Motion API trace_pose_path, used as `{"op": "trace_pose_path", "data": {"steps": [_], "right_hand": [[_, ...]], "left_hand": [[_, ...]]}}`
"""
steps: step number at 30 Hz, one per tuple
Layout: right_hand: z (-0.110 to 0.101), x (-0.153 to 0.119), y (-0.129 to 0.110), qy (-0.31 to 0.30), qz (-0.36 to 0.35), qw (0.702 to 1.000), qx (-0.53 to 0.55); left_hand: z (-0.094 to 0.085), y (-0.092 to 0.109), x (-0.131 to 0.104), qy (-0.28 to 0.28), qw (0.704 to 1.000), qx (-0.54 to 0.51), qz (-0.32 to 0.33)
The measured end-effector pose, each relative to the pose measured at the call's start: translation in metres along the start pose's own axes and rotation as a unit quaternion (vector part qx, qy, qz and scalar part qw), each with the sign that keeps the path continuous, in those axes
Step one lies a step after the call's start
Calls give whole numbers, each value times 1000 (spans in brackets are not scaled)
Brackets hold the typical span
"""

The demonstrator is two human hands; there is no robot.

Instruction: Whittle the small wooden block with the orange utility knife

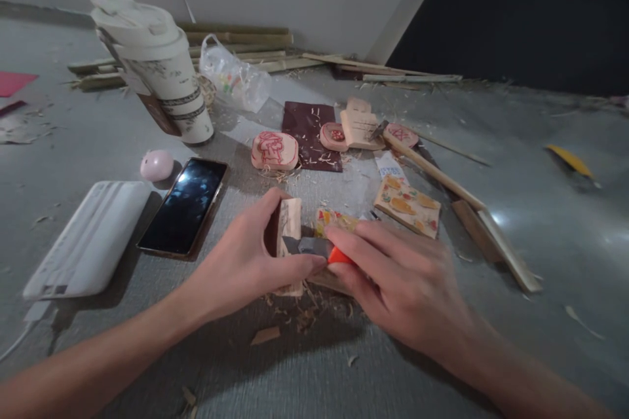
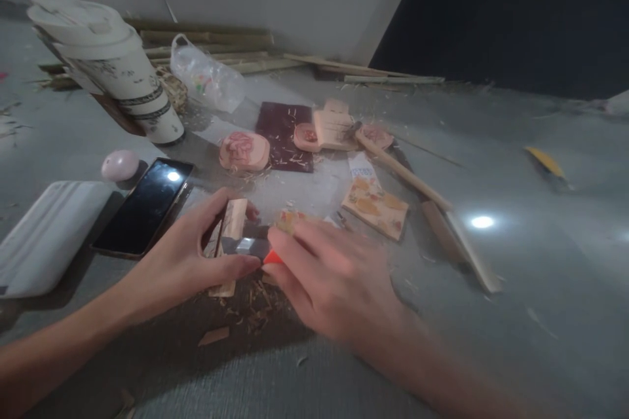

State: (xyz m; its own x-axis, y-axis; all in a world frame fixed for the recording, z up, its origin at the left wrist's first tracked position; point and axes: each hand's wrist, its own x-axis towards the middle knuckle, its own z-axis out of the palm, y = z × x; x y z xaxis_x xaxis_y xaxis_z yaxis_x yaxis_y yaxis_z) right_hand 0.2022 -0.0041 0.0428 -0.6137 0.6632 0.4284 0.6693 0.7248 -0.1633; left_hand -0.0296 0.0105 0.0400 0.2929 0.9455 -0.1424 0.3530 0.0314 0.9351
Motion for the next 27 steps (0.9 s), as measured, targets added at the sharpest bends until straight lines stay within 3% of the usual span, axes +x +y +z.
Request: {"op": "trace_pose_path", "data": {"steps": [12,18,27], "right_hand": [[1,-3,1,-4,-4,1000,-12],[2,-1,2,0,-1,999,-35],[4,2,6,-6,-7,1000,29]], "left_hand": [[2,-2,-2,11,999,-35,11],[6,-2,-3,21,1000,0,16],[5,-11,0,12,998,-61,9]]}}
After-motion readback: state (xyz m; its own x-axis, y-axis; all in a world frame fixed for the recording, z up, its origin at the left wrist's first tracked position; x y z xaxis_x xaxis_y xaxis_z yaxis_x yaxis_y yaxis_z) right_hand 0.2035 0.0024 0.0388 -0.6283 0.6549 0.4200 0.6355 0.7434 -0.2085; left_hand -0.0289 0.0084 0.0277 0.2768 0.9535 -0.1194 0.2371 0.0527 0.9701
